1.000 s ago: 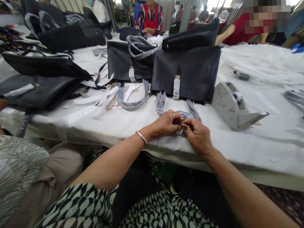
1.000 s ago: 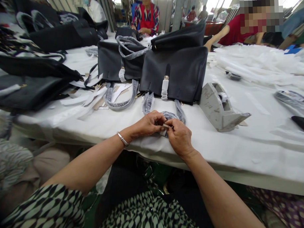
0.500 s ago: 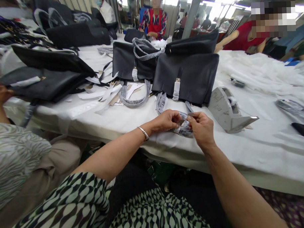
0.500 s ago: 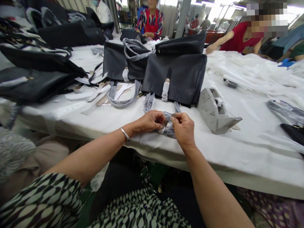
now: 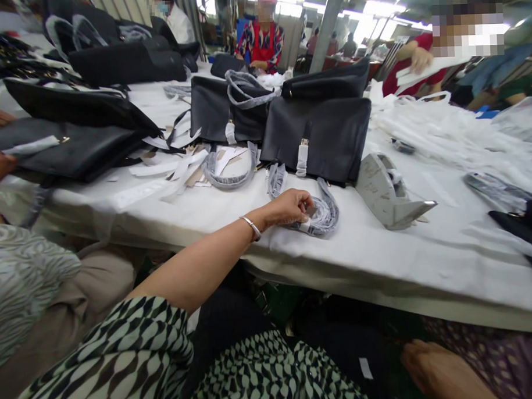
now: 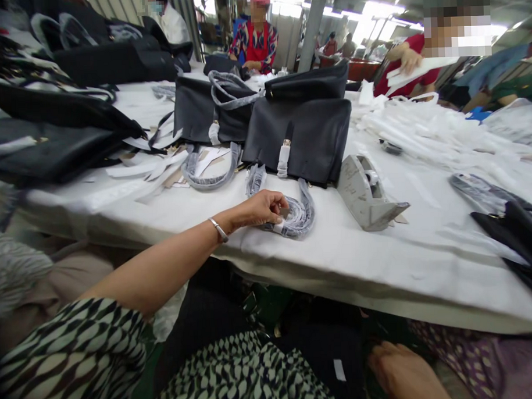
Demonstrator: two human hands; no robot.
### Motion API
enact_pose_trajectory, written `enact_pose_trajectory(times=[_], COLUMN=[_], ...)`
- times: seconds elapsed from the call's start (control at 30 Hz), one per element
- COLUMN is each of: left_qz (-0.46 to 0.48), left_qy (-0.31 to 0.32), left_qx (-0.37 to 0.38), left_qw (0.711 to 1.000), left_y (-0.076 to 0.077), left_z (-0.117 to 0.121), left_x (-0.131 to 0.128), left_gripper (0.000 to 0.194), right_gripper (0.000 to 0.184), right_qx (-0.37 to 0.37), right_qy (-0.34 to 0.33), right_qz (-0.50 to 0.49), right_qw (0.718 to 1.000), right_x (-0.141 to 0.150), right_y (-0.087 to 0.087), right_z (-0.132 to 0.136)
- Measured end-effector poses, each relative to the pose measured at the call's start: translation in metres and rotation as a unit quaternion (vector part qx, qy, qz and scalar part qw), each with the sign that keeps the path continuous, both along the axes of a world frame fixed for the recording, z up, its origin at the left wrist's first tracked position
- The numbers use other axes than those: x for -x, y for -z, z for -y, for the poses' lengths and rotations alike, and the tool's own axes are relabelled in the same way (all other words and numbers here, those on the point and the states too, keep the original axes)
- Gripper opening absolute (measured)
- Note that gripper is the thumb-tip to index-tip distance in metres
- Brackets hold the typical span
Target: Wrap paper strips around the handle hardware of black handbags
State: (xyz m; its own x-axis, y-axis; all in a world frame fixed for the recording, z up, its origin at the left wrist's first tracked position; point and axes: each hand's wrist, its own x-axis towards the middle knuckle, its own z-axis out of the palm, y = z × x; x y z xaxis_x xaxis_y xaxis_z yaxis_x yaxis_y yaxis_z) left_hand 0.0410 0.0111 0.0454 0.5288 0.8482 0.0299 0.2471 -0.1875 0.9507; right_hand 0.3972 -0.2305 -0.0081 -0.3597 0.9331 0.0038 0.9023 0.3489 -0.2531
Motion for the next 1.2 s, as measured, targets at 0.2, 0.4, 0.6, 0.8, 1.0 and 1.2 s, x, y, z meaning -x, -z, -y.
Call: enact_pose_trajectory(times=[0.2, 0.4, 0.6, 0.8, 1.0, 1.2], left_qz=[0.023, 0.06, 0.071, 0.036, 0.054, 0.03], left_qy=[-0.018, -0.006, -0.022, -0.007, 0.017, -0.029], left_qx=[0.005, 0.009, -0.006, -0.014, -0.046, -0.111], left_qw=[1.0, 0.998, 0.997, 0.999, 0.997, 0.993], left_y=[0.004, 0.011, 0.016, 0.015, 0.019, 0.024], left_z=[0.003, 0.002, 0.001, -0.002, -0.003, -0.002], left_x=[-0.001, -0.001, -0.001, 0.002, 0.003, -0.002], left_gripper=[0.035, 0.015, 0.016, 0.037, 0.021, 0.016], right_gripper=[0.022, 0.024, 0.03, 0.024, 0.023, 0.017], right_qx=[-0.066, -0.298, -0.299, -0.258, -0.243, -0.172], right_qy=[-0.075, -0.133, -0.085, -0.051, -0.048, -0.025], right_qz=[-0.061, -0.068, -0.06, -0.062, -0.015, -0.005], right_qw=[0.993, 0.943, 0.949, 0.963, 0.969, 0.985], right_x=[0.085, 0.163, 0.179, 0.178, 0.179, 0.181], right_y=[-0.042, -0.043, -0.024, -0.026, -0.026, -0.038], right_z=[-0.074, -0.15, -0.171, -0.176, -0.174, -0.18])
